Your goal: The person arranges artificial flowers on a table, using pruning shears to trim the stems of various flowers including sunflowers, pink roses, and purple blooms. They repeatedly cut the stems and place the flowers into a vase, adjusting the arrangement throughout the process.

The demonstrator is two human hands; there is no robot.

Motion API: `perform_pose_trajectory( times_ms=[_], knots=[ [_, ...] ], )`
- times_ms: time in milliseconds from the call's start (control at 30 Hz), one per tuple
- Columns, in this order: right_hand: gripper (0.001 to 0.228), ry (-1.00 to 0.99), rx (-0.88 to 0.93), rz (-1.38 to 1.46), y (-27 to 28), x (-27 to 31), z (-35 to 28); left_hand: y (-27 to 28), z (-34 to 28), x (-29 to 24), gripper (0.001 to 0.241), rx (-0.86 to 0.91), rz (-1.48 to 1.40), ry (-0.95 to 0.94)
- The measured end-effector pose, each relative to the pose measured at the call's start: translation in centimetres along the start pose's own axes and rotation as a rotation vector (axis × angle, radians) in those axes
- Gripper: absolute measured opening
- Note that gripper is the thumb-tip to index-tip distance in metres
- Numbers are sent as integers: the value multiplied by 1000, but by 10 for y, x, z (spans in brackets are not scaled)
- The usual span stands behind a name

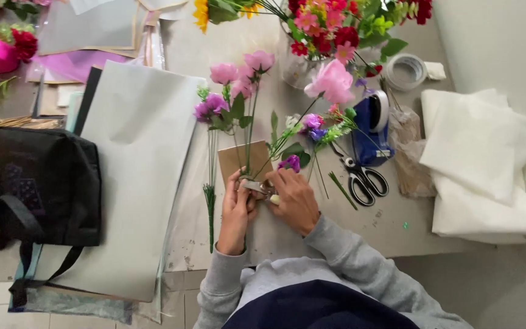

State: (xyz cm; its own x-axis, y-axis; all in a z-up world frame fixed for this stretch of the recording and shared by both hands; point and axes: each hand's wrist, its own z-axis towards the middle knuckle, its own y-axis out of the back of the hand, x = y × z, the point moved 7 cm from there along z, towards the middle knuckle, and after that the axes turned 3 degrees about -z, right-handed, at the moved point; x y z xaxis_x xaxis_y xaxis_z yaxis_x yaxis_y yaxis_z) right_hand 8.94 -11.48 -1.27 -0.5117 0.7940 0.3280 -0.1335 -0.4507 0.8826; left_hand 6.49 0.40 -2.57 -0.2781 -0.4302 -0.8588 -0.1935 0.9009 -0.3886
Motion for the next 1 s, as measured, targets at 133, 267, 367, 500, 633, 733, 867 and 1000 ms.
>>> perform_pose_trajectory(
  times_ms=[133,267,367,500,633,733,867,1000],
  knots=[
    [34,-95,29,144,-13,3,-9,5,-6,-3,29,-27,103,-115],
    [28,-165,79,216,-34,2,-22,18,-11,7,30,-52,184,-144],
    [28,-206,183,265,-43,3,-28,24,-14,15,30,-73,184,-124],
    [23,-235,239,334,-45,5,-32,24,-17,17,31,-90,186,-146],
    [22,-264,258,344,-49,3,-32,23,-17,18,30,-95,178,-181],
    [19,-280,244,362,-41,6,-28,22,-16,20,29,-98,162,-184],
    [16,-310,219,367,-43,5,-29,15,-20,11,30,-96,169,-183],
    [25,-440,120,439,-41,-11,-30,31,-12,14,29,-107,219,-219]
  ],
)
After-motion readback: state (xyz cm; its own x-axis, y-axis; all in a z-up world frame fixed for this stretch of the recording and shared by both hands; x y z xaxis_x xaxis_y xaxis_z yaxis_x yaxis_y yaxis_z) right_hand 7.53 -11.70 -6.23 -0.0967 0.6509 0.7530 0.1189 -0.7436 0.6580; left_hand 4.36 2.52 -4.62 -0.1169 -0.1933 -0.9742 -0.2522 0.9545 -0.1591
